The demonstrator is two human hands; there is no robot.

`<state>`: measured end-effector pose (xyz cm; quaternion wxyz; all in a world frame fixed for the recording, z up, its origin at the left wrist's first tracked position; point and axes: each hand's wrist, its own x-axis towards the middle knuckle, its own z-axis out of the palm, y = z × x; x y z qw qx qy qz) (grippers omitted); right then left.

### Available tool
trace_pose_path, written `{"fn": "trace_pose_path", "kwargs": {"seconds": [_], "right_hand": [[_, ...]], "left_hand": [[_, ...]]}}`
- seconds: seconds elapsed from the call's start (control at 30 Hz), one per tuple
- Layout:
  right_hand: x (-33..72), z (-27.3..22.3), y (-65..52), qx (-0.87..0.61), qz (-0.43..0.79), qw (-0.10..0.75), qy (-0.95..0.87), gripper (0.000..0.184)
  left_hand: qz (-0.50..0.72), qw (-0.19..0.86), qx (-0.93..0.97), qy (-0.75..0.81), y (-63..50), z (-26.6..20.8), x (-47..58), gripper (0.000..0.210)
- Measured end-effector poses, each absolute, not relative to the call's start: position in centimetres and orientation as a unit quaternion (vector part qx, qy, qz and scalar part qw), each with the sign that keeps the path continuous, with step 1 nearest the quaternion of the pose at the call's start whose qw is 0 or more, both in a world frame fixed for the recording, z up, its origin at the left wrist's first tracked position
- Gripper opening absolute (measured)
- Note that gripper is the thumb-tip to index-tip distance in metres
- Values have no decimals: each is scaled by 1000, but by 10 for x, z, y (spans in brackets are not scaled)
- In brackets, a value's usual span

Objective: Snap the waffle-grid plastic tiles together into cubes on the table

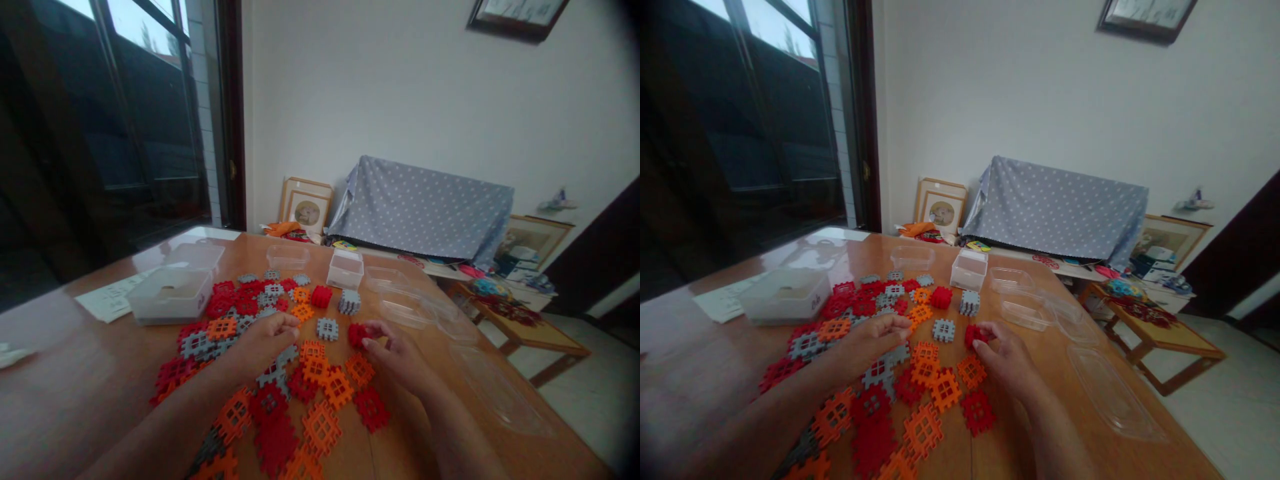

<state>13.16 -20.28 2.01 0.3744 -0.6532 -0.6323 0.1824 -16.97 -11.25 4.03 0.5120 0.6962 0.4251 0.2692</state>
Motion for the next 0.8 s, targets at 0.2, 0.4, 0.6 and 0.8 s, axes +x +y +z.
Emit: {"fn": "trace_pose_path", "kwargs": {"seconds": [0.2, 0.4, 0.6, 0.8], "right_hand": [[93, 49, -229, -605, 226, 269, -715, 38], [63, 61, -238, -620, 220, 122, -743, 57], [53, 54, -237, -613, 226, 146, -743, 54], [52, 49, -236, -594, 242, 211, -738, 61]], "left_hand": [[241, 413, 794, 375, -125, 39, -165, 36], [145, 270, 906, 293, -146, 42, -159, 51], [189, 286, 891, 299, -144, 28, -156, 47], [269, 377, 831, 309, -146, 36, -154, 57]]}}
